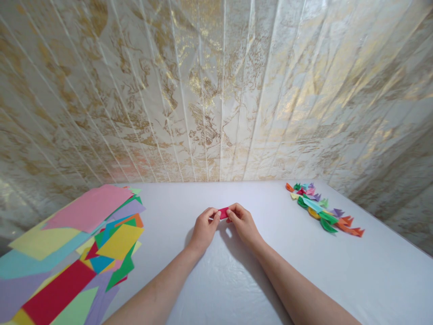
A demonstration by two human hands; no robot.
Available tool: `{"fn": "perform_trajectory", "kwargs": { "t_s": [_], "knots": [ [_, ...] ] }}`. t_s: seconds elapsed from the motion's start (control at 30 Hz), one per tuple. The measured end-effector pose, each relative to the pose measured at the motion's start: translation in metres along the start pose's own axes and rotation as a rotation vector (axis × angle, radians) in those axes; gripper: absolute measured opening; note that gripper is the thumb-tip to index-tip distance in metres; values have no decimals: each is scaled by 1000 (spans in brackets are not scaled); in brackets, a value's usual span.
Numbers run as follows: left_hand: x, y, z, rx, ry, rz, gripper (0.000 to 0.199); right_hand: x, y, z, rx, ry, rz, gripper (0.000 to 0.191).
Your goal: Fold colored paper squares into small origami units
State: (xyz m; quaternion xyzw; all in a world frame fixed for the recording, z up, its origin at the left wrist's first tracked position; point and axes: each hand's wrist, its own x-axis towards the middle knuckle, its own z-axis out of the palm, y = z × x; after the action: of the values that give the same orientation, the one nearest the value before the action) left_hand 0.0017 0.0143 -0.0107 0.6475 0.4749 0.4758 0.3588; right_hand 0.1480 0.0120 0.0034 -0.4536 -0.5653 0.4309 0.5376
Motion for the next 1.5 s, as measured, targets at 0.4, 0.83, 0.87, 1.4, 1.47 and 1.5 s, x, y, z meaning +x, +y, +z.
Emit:
{"fn": "perform_trajectory", "kwargs": {
  "t_s": [0.4, 0.83, 0.87, 1.4, 1.47, 1.5],
  "knots": [
    [0, 4, -2, 53, 9, 97, 26, -1, 0, 1, 15, -28, -4, 21],
    [-2, 8, 0, 34, 15, 77, 17, -2, -1, 1, -34, -29, -24, 20],
    [-2, 8, 0, 28, 28, 83, 14, -2, 0, 1, -49, -27, -29, 19],
    [0, 4, 1, -32, 72, 8, 11, -8, 1, 0, -495, -15, -162, 20],
    [0, 3, 1, -72, 79, -24, 12, -10, 2, 0, -574, -15, -184, 29],
    [0, 3, 1, -84, 84, -34, 12, -10, 3, 0, -612, -16, -191, 32]
  ]
}}
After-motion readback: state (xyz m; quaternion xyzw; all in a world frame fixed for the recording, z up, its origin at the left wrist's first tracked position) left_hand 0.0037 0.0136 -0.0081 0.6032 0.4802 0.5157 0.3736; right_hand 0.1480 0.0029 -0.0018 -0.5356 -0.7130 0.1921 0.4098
